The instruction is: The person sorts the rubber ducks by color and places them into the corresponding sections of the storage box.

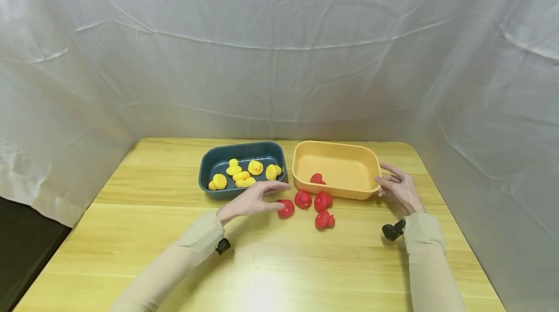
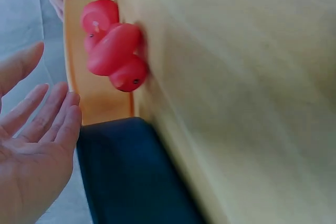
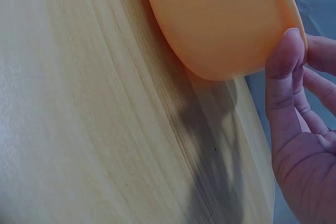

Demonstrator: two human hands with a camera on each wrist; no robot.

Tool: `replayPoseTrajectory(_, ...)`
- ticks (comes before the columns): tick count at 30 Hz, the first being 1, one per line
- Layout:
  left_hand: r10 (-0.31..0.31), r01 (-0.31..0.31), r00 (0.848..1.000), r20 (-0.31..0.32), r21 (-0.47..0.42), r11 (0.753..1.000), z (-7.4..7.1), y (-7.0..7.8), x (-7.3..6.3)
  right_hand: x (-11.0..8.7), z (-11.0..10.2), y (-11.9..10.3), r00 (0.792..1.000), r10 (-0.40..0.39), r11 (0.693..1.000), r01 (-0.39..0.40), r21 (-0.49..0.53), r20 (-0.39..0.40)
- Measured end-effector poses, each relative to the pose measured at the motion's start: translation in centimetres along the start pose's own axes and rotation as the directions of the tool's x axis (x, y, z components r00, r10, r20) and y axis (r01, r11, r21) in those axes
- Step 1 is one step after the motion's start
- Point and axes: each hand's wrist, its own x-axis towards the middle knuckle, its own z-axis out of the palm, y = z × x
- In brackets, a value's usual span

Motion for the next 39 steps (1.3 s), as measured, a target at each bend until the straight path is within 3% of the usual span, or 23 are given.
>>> replayPoseTrajectory(7,-0.005,0.005,1.0,-0.007,0.02,1.0,0.4,-1.0,-0.8,-0.1,0.1,-0.1,1.0,-0.005,1.0,0.005,0.009,0.0)
replayPoseTrajectory(28,-0.048,0.049,0.998,0.027,-0.046,0.998,1.6,-2.4,-0.6,-0.1,0.2,-0.3,1.0,0.007,1.0,-0.007,-0.001,-0.003)
replayPoseTrajectory(39,-0.054,0.054,0.998,0.037,-0.024,0.998,2.0,-2.6,-0.4,-0.1,0.2,-0.1,1.0,0.004,1.0,-0.004,0.011,-0.004)
